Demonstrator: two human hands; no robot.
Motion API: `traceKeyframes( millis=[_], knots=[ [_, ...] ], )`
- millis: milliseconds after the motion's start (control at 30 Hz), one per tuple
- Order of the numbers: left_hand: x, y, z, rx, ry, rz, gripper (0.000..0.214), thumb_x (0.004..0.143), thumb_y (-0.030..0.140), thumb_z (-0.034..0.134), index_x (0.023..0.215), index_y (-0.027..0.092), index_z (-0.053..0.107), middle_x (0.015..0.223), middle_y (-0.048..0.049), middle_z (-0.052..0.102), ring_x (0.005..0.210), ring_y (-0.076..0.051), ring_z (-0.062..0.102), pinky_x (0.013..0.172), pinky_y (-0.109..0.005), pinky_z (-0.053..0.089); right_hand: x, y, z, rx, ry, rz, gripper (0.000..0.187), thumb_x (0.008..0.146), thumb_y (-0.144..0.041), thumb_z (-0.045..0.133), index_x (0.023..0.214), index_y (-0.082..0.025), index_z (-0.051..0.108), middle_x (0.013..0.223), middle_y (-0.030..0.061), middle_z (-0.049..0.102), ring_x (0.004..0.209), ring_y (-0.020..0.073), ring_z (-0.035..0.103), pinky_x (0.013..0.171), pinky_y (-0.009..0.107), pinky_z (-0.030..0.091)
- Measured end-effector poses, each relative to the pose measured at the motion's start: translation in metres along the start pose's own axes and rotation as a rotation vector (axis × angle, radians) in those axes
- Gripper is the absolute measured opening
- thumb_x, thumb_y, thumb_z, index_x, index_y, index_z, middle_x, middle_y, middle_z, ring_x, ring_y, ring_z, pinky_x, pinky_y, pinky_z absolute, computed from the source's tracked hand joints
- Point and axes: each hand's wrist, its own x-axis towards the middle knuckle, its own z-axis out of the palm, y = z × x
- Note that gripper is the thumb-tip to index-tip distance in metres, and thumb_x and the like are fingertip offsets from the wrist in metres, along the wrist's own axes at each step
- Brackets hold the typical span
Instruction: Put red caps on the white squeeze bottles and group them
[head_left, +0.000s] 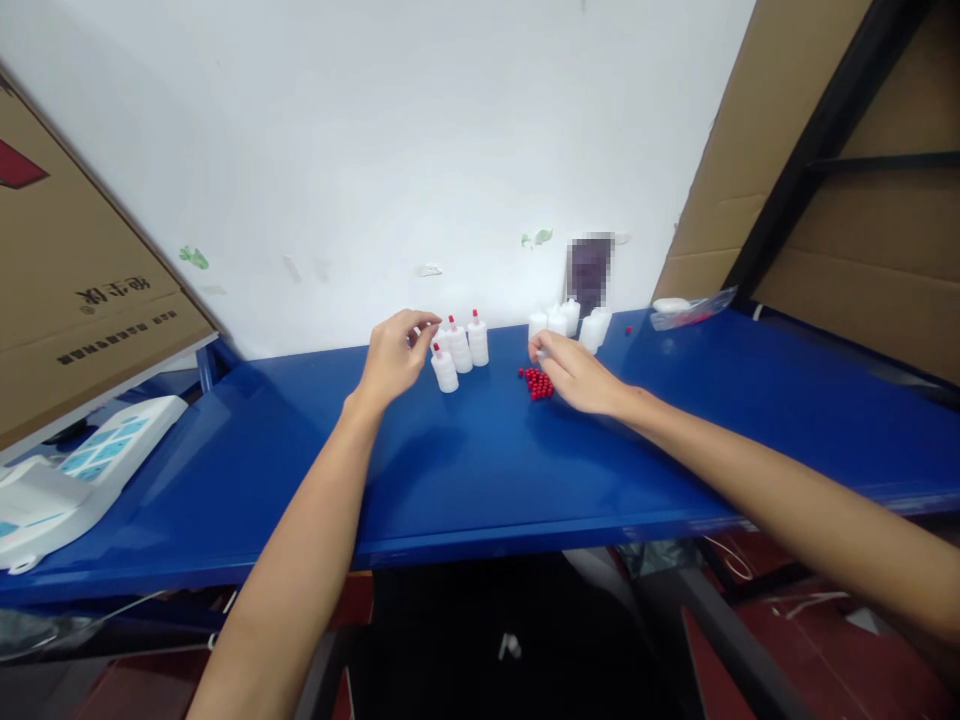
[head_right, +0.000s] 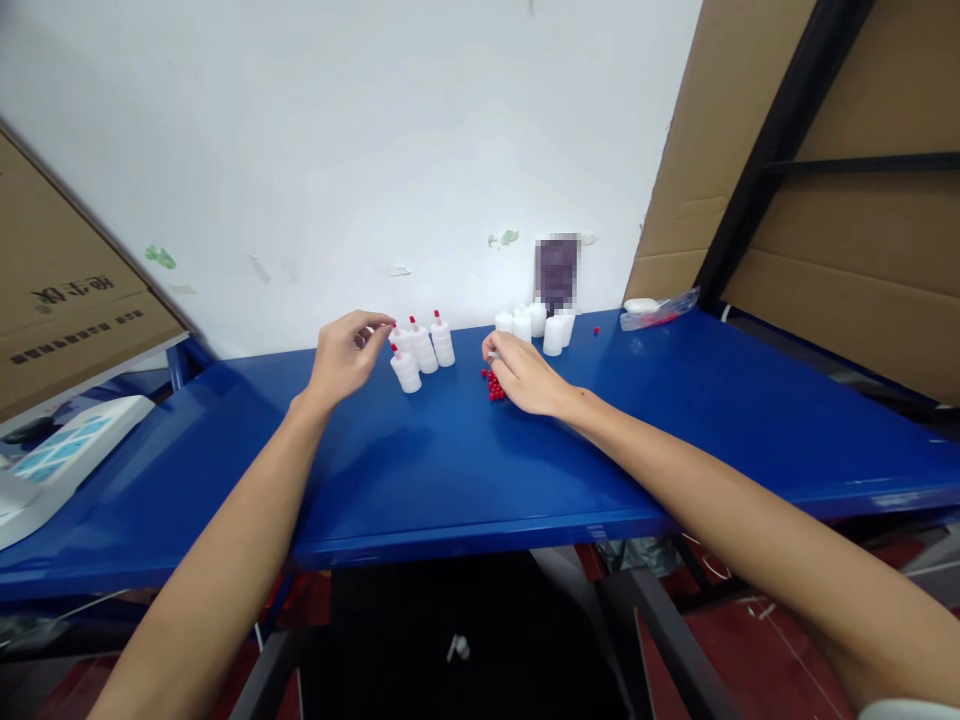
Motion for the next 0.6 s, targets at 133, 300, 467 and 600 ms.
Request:
traceKeyframes(
  millis=[133, 300, 467, 600],
  knots=[
    [-0.011, 0.029, 0.032, -0.041, 0.085, 0.181, 0.018, 0.099, 0.024, 0.055, 0.104, 0.018, 0.071, 0.092, -0.0050, 0.071, 0.073, -0.013, 0.061, 0.073, -0.028, 0.052, 0.002, 0.006, 0.004, -0.019, 0.017, -0.058, 0.024, 0.091, -0.016, 0.040, 0.095, -0.021, 0.064, 0.106, 0.0105, 0.061, 0.100, 0.0254, 0.059, 0.093, 0.044, 0.044],
    [-0.026, 0.061, 0.070, -0.156, 0.034, 0.420, 0.021, 0.100, 0.019, 0.053, 0.116, 0.019, 0.066, 0.103, -0.0074, 0.072, 0.092, -0.016, 0.068, 0.085, -0.030, 0.056, 0.003, 0.008, 0.008, 0.059, -0.037, -0.087, 0.031, 0.094, -0.019, 0.041, 0.104, -0.021, 0.069, 0.098, 0.0086, 0.065, 0.097, 0.0257, 0.062, 0.091, 0.044, 0.047],
    [-0.030, 0.068, 0.075, -0.137, 0.038, 0.491, 0.022, 0.100, 0.017, 0.052, 0.117, 0.018, 0.065, 0.108, -0.0097, 0.073, 0.098, -0.017, 0.070, 0.089, -0.034, 0.058, 0.001, -0.004, 0.008, 0.134, -0.081, -0.078, 0.024, 0.095, -0.024, 0.043, 0.104, -0.021, 0.064, 0.095, 0.0056, 0.066, 0.091, 0.0233, 0.062, 0.086, 0.039, 0.046],
    [-0.029, 0.065, 0.072, -0.146, 0.052, 0.479, 0.022, 0.100, 0.015, 0.052, 0.117, 0.019, 0.064, 0.108, -0.0095, 0.073, 0.099, -0.017, 0.070, 0.088, -0.033, 0.059, -0.001, -0.008, 0.007, 0.158, -0.133, -0.028, 0.011, 0.084, -0.020, 0.050, 0.091, -0.020, 0.058, 0.086, 0.0028, 0.061, 0.081, 0.0207, 0.058, 0.077, 0.035, 0.044]
  ],
)
